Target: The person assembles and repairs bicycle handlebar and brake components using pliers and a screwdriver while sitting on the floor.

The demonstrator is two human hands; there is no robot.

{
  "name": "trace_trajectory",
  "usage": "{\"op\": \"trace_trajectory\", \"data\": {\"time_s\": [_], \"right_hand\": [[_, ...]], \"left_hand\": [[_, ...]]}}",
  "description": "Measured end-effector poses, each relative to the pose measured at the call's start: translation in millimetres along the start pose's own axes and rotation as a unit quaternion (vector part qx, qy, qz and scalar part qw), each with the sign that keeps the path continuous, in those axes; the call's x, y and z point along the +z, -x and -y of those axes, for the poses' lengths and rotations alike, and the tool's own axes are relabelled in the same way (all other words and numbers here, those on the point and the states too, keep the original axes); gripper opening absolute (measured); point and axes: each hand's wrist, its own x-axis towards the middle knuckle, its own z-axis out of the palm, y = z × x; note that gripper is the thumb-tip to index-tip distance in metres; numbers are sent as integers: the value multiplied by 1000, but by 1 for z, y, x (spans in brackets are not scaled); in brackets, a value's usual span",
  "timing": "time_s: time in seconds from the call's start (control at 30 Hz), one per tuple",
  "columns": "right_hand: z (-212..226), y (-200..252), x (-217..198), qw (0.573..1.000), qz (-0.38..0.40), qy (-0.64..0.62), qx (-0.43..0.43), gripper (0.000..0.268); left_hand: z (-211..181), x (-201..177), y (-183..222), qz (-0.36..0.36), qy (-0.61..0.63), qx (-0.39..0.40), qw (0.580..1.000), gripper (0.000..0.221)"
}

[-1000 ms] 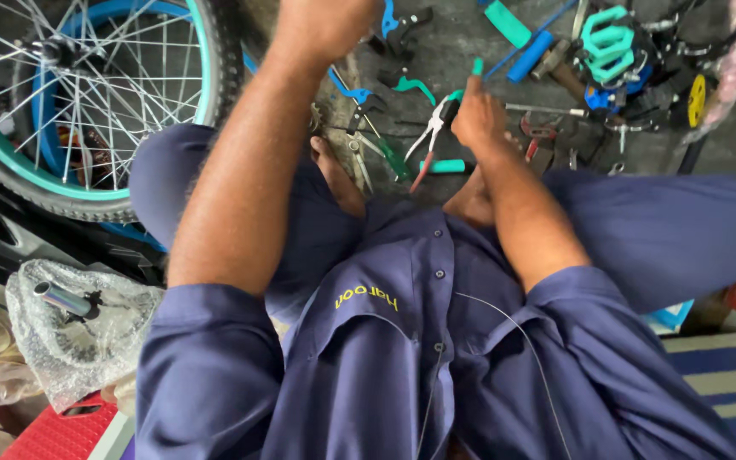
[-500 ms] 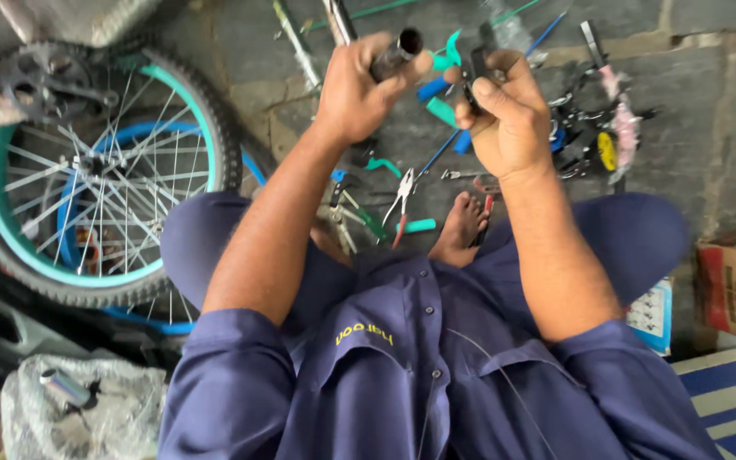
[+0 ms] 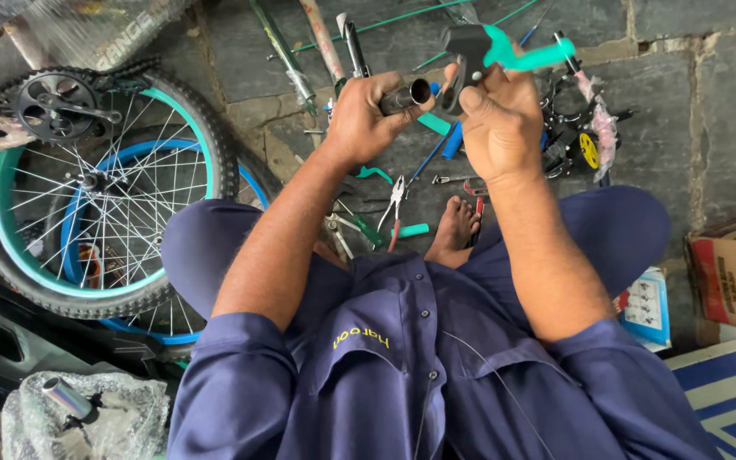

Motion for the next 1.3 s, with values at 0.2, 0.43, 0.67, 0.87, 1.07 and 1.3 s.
{"op": "trace_trajectory", "data": {"time_s": [0.2, 0.43, 0.67, 0.87, 1.07, 1.3], "right_hand": [[22, 5, 10, 995, 12, -74, 59, 34], [41, -1, 35, 946, 96, 307, -26, 26], [44, -8, 35, 788, 161, 585, -105, 31], [42, -4, 40, 772, 177, 602, -99, 20], [47, -19, 57, 604, 269, 701, -266, 11], [33, -12, 40, 608, 298, 706, -208, 25]], "left_hand": [[9, 11, 0, 27, -64, -19, 997, 34], [11, 36, 0, 54, -103, 37, 993, 29], [23, 50, 0, 38, -103, 42, 993, 22], [38, 66, 3, 22, -160, 63, 985, 17], [47, 57, -3, -13, -100, 128, 987, 22], [92, 79, 3, 37, -119, 89, 988, 20]]}}
